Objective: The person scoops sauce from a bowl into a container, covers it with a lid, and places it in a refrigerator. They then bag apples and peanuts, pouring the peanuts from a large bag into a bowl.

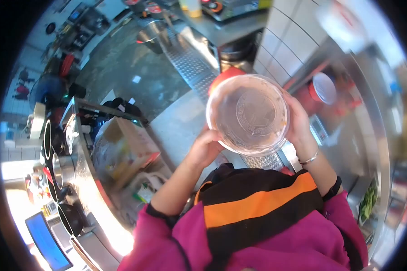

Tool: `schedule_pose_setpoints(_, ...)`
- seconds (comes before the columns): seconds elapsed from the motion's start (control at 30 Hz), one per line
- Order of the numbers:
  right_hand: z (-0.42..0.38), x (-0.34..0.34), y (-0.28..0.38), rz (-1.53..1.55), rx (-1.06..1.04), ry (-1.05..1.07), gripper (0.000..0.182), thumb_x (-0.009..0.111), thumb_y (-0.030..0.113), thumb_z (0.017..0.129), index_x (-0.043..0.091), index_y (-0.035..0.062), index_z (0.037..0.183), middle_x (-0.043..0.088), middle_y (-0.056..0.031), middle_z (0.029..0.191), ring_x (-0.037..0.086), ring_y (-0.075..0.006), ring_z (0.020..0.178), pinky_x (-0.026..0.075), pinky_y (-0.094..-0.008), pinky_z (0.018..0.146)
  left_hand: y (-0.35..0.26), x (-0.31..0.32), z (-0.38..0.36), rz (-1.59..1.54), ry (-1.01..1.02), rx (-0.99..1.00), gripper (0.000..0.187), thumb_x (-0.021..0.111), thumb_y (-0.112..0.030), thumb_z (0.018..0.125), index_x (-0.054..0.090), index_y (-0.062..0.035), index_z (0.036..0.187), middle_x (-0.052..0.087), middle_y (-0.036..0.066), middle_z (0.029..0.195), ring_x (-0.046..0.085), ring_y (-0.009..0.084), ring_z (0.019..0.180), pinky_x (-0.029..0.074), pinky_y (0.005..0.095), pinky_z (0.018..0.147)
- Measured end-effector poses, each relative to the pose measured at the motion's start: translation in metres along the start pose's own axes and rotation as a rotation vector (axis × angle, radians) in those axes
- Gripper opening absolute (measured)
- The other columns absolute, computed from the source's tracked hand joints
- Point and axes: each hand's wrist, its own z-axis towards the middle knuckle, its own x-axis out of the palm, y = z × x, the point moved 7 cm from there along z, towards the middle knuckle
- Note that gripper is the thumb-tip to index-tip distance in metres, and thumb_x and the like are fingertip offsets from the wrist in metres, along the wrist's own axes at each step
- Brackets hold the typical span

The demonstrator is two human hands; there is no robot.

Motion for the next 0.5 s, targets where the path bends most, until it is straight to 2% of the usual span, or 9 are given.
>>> schedule_pose_setpoints(0.1,0.035,0.016,-0.026,0.018,0.076,-0.044,0.037,0.042,0.019,0.087,0.043,-0.0012,0.118,0.051,-0.0102,0.114,0.049,-0.0178,0.103,0.037,-0.0303,0.091,-0.030,-0.026,-0.005,0.017,-0.040,0.037,0.062,0.052,-0.018,0.067,0.033,-0.0024,0.124,0.047,0.013,0.117,0.048,0.0251,0.104,0.036,0.0406,0.091)
schedule_pose_setpoints(0.43,0.150,0.097,-0.089,-0.097,0.148,0.080,0.036,0.039,0.018,0.087,0.043,-0.0011,0.118,0.050,-0.0105,0.115,0.048,-0.0186,0.105,0.038,-0.0302,0.090,-0.111,-0.109,-0.002,-0.156,-0.058,0.148,0.065,0.053,-0.018,0.066,0.033,-0.0003,0.124,0.045,0.015,0.120,0.042,0.0282,0.112,0.031,0.0426,0.095)
schedule_pose_setpoints(0.5,0.176,0.120,-0.095,-0.072,0.184,0.167,0.036,0.039,0.016,0.087,0.043,-0.0014,0.118,0.051,-0.0107,0.114,0.048,-0.0183,0.104,0.038,-0.0299,0.090,-0.133,-0.117,0.005,-0.235,-0.013,0.192,0.076,0.055,-0.020,0.064,0.022,-0.0067,0.131,0.038,0.014,0.125,0.041,0.0284,0.112,0.033,0.0441,0.093)
